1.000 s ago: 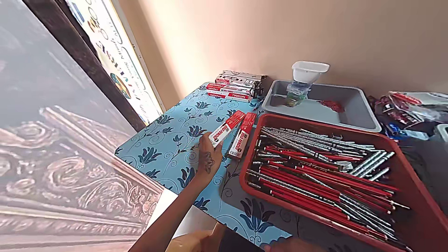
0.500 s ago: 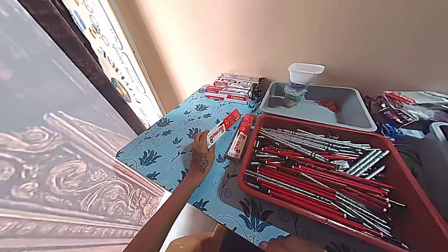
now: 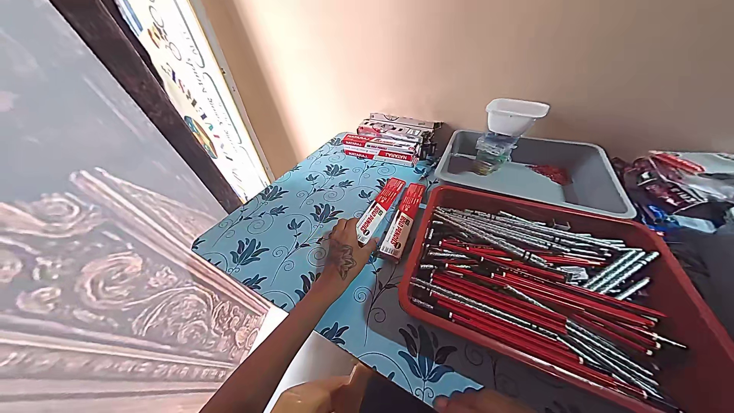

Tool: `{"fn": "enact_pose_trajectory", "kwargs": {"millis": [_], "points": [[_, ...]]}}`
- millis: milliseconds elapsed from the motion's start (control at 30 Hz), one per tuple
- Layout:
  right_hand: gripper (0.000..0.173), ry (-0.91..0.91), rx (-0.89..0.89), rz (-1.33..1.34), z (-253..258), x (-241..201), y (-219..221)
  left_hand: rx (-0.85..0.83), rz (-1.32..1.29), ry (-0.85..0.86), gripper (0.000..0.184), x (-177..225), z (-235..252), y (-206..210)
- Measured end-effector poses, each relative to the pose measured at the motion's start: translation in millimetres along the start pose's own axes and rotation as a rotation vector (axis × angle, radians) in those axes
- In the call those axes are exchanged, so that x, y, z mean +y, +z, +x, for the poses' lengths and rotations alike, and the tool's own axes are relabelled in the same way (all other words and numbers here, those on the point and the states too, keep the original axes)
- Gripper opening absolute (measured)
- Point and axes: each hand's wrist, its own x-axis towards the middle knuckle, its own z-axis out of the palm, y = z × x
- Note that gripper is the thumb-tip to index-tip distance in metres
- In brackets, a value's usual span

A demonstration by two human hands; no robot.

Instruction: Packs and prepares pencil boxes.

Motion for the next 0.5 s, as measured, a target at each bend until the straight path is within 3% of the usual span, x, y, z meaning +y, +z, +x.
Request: {"fn": "enact_pose_trajectory", "kwargs": {"millis": [300, 500], "points": [[0.026, 0.019, -0.019, 0.01, 2, 0, 0, -0.183, -0.068, 0.04, 0.053, -4, 4, -9], [0.026, 0.008, -0.002, -0.013, 0, 0, 1, -0.29, -0.071, 0.122, 0.066, -15, 6, -14]]}}
